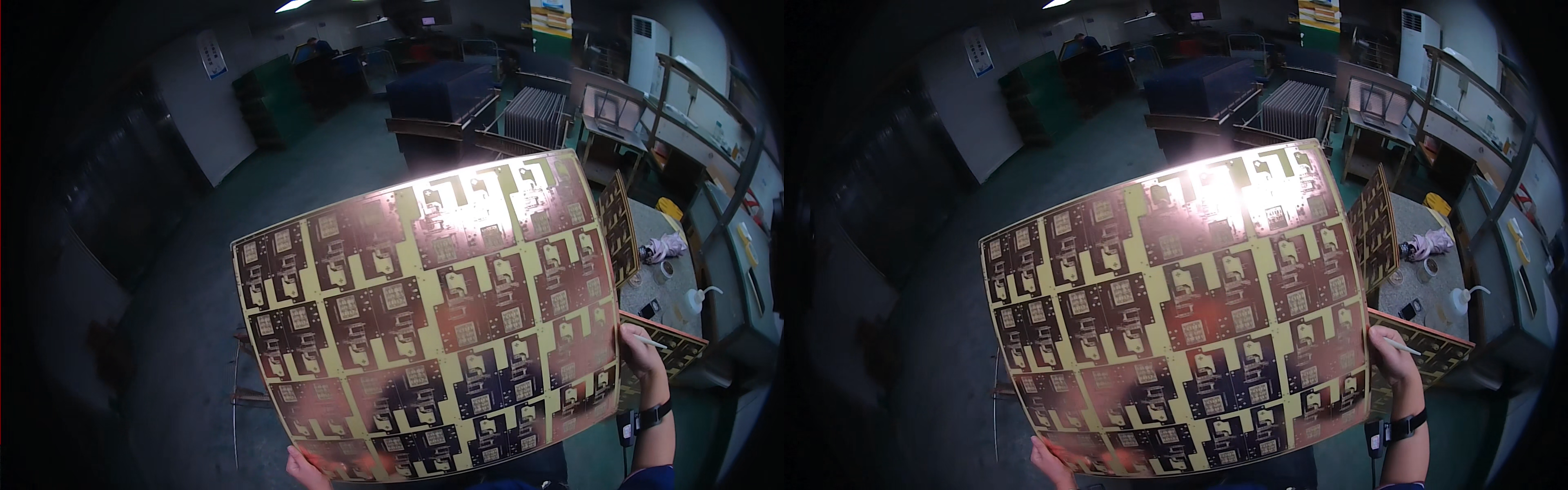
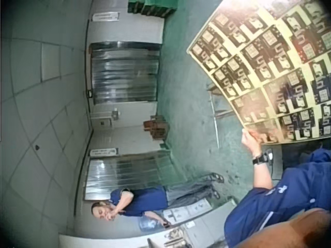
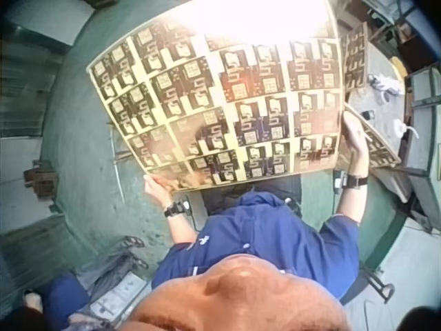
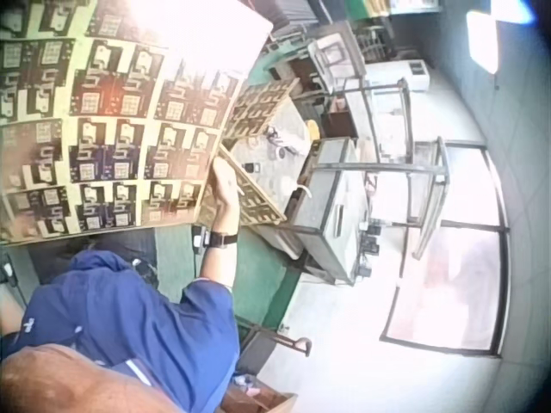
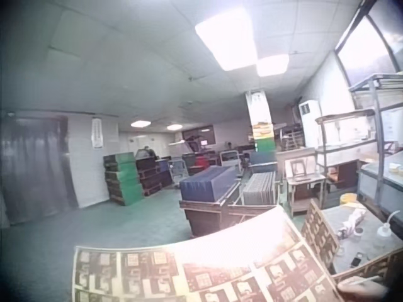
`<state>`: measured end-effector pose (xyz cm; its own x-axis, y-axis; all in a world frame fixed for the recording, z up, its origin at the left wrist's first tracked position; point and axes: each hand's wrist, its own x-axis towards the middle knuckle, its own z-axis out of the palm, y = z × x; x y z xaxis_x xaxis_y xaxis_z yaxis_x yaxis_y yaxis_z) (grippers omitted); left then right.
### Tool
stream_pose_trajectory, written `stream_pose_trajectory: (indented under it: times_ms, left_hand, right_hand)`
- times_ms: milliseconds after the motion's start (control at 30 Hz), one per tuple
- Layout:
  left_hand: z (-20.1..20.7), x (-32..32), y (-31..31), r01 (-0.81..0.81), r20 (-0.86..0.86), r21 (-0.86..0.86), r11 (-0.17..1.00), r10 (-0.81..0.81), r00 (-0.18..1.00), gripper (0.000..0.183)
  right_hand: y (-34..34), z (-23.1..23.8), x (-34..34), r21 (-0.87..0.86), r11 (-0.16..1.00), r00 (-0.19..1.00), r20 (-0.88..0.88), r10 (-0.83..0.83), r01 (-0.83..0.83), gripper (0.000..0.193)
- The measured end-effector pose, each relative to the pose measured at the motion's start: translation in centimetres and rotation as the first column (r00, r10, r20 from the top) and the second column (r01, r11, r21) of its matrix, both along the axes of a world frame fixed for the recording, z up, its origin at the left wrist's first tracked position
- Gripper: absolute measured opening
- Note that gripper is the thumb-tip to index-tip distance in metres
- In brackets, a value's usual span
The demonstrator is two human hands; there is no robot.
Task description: Inspecting and rotating large circuit board panels to check for quality.
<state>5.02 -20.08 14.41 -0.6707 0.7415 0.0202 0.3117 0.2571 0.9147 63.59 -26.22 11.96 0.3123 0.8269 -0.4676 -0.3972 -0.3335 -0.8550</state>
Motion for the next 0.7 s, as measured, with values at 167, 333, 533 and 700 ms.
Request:
stream_pose_trajectory:
  times_ms: [167, 333, 533, 700]
  left_hand:
    - [-0.4, -0.4, -0.2, 0.012, 0.021, 0.032, 0.999, -0.013, 1.000, 0.041]
    - [0.5, -1.0, -0.1, 0.052, 0.047, 0.015, 0.999, -0.053, 0.998, 0.040]
    - [0.8, -1.7, -0.1, 0.046, 0.071, 0.002, 0.999, -0.046, 0.996, 0.039]
    - [0.3, -2.3, -0.2, 0.068, 0.004, 0.025, 0.997, -0.068, 0.998, 0.041]
  right_hand:
    - [2.3, 0.2, -1.7, 0.040, 0.990, 0.991, -0.011, -0.135, 0.136, 0.018]
    - [2.6, 0.0, -2.1, -0.028, 0.993, 0.992, 0.060, -0.113, 0.115, 0.023]
    - [2.7, -0.3, -3.2, -0.037, 0.988, 0.982, 0.122, -0.142, 0.147, 0.028]
    - [2.3, -1.4, -3.1, -0.049, 0.990, 0.987, 0.101, -0.124, 0.129, 0.024]
